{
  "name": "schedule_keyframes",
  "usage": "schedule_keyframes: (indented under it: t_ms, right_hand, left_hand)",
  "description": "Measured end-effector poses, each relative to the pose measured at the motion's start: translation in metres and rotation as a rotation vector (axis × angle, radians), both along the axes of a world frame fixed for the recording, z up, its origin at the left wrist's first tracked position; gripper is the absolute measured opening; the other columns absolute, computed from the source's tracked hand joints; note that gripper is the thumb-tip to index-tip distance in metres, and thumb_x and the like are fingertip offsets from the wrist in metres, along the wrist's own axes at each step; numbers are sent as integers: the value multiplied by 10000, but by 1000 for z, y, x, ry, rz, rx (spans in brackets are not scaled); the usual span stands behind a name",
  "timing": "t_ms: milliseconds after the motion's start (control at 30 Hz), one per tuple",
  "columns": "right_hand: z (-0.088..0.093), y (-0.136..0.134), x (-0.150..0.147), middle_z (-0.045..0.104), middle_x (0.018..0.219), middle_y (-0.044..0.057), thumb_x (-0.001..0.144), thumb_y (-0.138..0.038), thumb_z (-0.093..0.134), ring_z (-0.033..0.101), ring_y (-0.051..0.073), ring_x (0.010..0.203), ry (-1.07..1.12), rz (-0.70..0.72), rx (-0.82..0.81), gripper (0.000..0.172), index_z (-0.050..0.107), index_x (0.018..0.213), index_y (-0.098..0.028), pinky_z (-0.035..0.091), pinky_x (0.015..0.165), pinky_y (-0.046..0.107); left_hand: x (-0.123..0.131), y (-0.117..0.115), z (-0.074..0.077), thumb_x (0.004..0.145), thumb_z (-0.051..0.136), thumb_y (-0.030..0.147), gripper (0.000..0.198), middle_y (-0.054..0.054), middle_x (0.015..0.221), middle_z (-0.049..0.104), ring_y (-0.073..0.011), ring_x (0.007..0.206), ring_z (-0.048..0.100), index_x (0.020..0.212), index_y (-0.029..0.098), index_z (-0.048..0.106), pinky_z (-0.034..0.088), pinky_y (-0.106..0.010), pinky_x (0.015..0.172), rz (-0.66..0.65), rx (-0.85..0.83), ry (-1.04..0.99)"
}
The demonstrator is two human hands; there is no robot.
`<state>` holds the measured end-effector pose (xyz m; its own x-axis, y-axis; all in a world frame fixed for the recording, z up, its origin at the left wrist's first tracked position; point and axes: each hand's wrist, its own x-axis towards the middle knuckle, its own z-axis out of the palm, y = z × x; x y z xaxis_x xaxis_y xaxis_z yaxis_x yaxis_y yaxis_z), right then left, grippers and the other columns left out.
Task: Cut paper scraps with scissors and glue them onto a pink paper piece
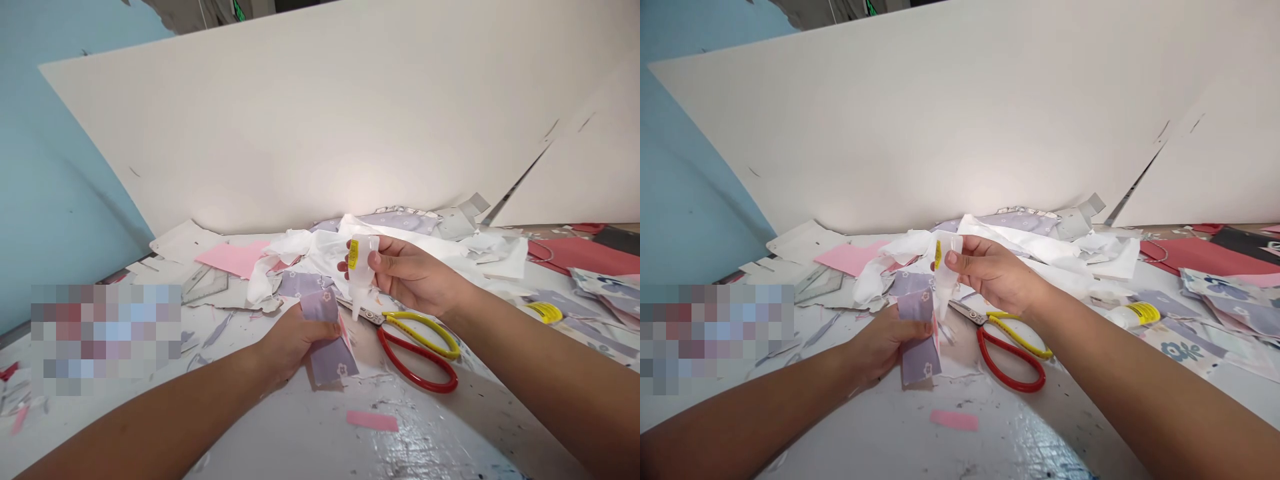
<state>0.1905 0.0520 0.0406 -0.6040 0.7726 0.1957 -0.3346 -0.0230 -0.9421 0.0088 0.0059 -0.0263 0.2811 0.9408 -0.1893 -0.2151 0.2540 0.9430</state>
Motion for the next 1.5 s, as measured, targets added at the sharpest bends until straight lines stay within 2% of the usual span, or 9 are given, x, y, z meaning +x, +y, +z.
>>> schedule_keyframes:
  t_ms: [167,300,500,733,1100,1367,1500]
  right_hand:
    - [3,-1,2,679,932,25,694,-249,706,614,147,826,-3,69,78,180,653,861,-208,458,713,258]
    - [5,-4,2,674,866,17,683,-258,711,605,148,781,-30,108,126,160,656,826,-213,451,694,272]
    - [0,-7,-5,630,696,-4,699,-262,694,564,133,653,-63,-25,132,110,645,773,-196,429,636,268]
    - [-11,-5,-12,609,653,-10,663,-282,718,530,130,609,-7,-141,64,151,621,734,-191,404,598,272]
    - [-17,-4,-17,594,643,-12,617,-278,746,500,118,584,31,-176,2,213,569,690,-185,382,576,267]
    - [-22,-1,-19,625,638,-8,644,-264,731,547,126,625,78,-143,-32,188,561,661,-184,399,606,260]
    - [-25,1,-19,613,617,-16,655,-244,722,546,119,609,88,-157,-60,165,570,654,-179,408,612,256]
  left_hand:
    - [1,-1,4,595,737,166,274,-42,784,669,-208,742,631,856,173,654,508,-320,686,-28,2,-36]
    - [0,-1,2,627,704,152,285,-80,868,668,-235,789,629,905,158,644,490,-382,751,-49,12,-29]
    - [-1,0,-1,624,693,143,266,-64,804,647,-209,731,613,883,149,632,484,-390,738,-21,-7,-12]
    - [-2,1,-3,623,674,129,195,-41,711,610,-184,677,588,813,146,629,481,-337,667,-3,12,0]
    - [-3,0,-2,641,663,143,188,-32,700,600,-184,670,578,825,153,624,471,-338,646,-37,11,21]
    - [-3,-1,-2,634,662,129,213,-39,709,615,-210,706,601,844,149,634,479,-352,658,-27,-5,16]
    - [-2,-1,0,619,671,116,199,-39,723,639,-189,676,604,812,153,637,485,-320,632,-22,-13,-4]
